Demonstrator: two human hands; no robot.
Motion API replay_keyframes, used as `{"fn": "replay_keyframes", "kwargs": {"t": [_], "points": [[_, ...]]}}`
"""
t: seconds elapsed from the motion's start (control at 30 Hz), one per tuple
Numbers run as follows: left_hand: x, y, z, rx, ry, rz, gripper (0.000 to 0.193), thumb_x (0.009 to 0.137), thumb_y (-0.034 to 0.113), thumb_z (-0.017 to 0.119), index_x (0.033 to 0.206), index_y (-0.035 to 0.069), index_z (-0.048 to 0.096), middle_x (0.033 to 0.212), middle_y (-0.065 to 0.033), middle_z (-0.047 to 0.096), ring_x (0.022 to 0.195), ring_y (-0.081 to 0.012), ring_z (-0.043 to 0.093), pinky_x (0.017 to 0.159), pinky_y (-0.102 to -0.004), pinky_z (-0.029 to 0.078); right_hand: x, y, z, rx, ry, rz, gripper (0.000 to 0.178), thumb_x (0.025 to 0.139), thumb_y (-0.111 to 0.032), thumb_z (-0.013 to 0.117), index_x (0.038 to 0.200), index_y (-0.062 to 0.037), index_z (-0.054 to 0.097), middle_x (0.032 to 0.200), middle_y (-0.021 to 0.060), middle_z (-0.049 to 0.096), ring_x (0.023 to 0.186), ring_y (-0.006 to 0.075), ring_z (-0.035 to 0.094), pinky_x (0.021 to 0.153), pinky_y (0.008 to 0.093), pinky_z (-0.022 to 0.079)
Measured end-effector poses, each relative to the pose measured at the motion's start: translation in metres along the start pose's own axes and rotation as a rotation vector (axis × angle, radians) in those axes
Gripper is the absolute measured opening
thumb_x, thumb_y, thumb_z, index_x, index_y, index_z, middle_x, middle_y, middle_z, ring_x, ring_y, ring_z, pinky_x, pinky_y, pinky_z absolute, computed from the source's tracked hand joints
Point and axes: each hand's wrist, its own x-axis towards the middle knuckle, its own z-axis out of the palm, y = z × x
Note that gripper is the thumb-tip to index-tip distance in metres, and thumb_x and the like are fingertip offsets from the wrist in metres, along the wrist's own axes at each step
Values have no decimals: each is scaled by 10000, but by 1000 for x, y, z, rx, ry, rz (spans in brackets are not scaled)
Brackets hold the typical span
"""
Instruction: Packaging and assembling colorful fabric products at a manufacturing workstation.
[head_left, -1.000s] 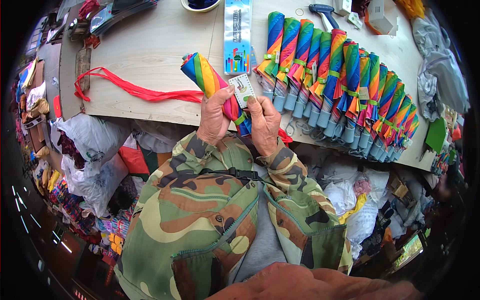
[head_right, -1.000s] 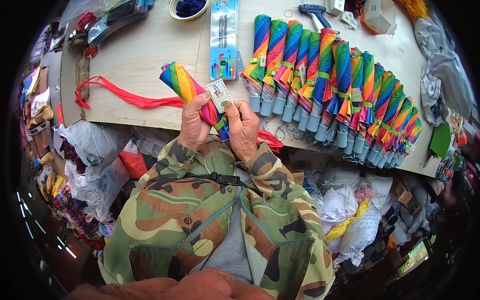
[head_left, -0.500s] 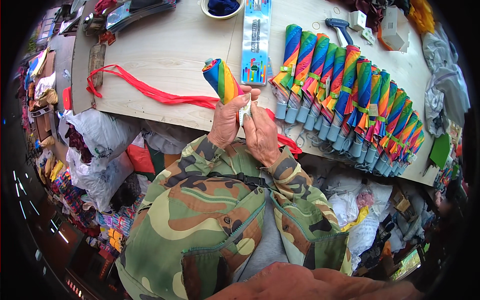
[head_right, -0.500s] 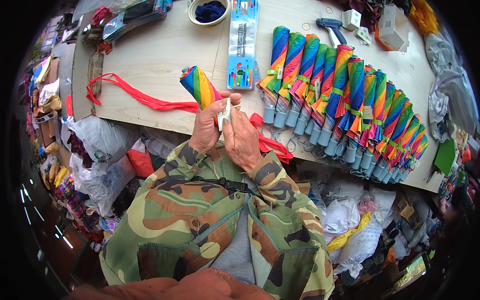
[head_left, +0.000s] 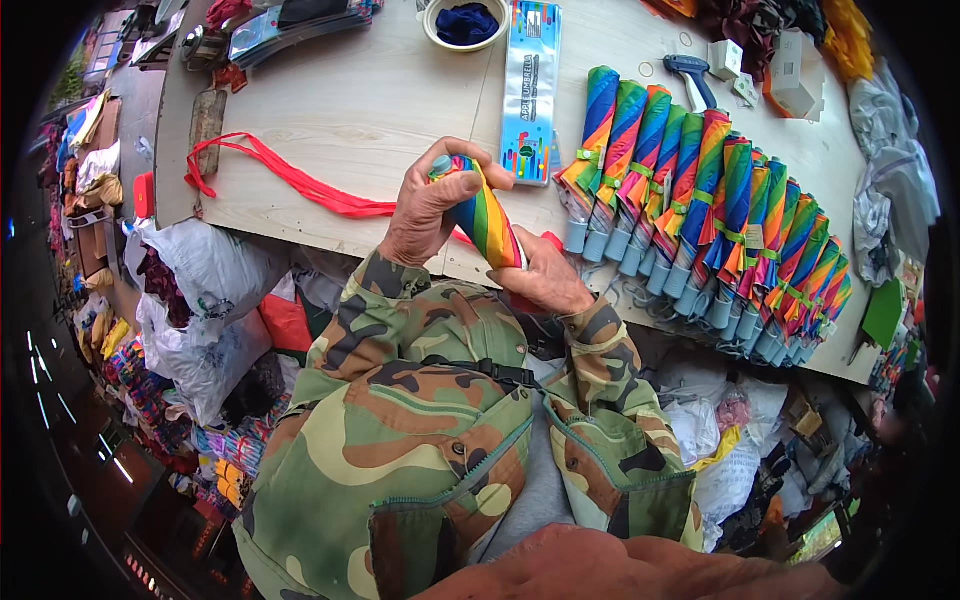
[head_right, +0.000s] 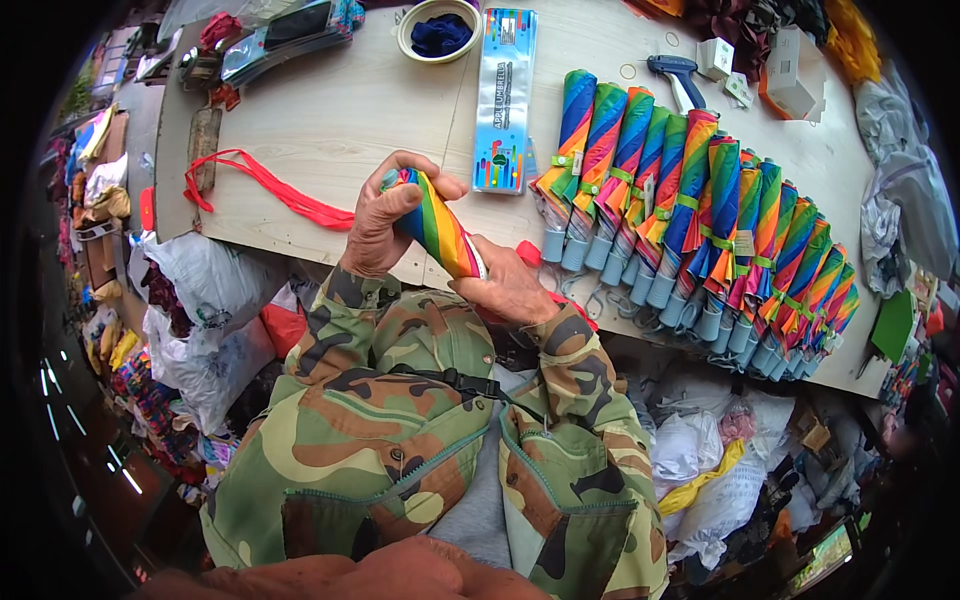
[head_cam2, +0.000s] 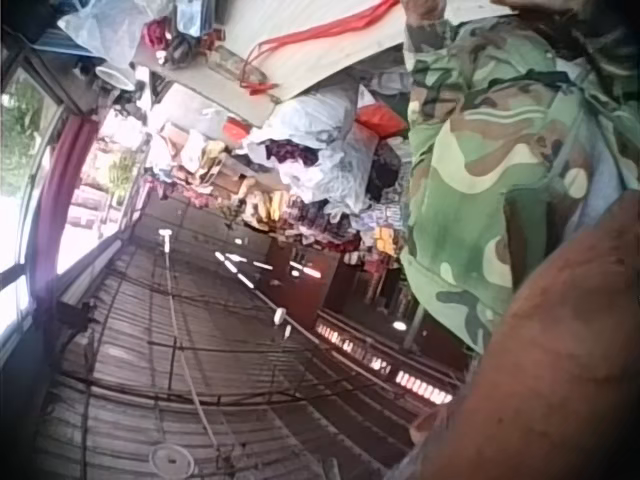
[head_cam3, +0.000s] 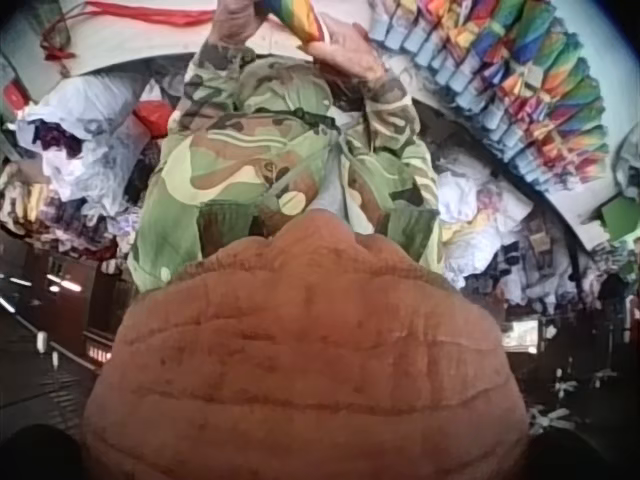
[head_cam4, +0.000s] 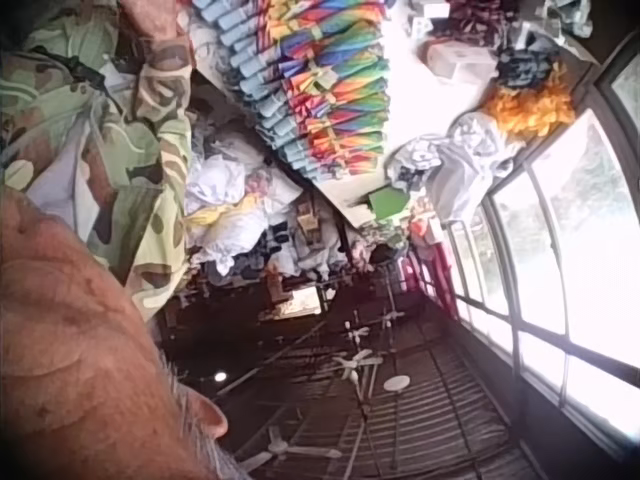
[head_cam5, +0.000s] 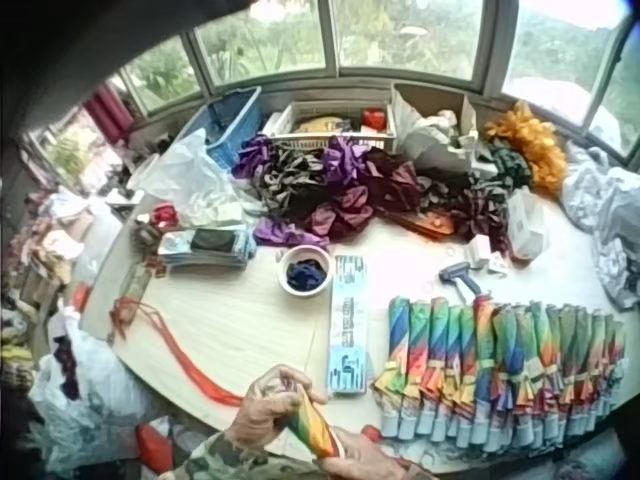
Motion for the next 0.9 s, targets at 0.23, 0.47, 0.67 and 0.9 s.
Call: {"fn": "replay_keyframes", "kwargs": {"t": [0.23,0.47,0.67,0.9], "points": [[5,-11,25,206,-41,-88,265,1037,261,753,1128,38,642,1043,-169,788,1071,-249,752,1008,-408,597,15,-28,-21,409,-162,123,738,801,-348,944,1364,-28,589,1053,56,687,909,149,662,784,305,550],[5,-12,24,253,-77,-194,371,980,352,830,1090,42,659,1067,-162,791,1032,-197,756,961,-354,609,24,-26,-10,497,-122,212,611,779,-163,904,1282,-31,582,937,26,654,782,125,647,646,284,519],[2,-6,45,255,-449,-125,113,856,90,820,899,16,747,959,-87,783,1107,-228,721,1063,-395,532,12,10,-19,672,-528,-49,213,788,-18,876,883,-41,687,724,34,643,573,151,609,530,298,463],[10,-29,52,407,106,-13,402,1093,307,674,824,8,668,663,-41,667,628,-87,629,761,-295,579,4,-39,7,112,47,244,329,847,-144,804,1098,23,672,911,155,757,807,299,755,718,415,564]]}}
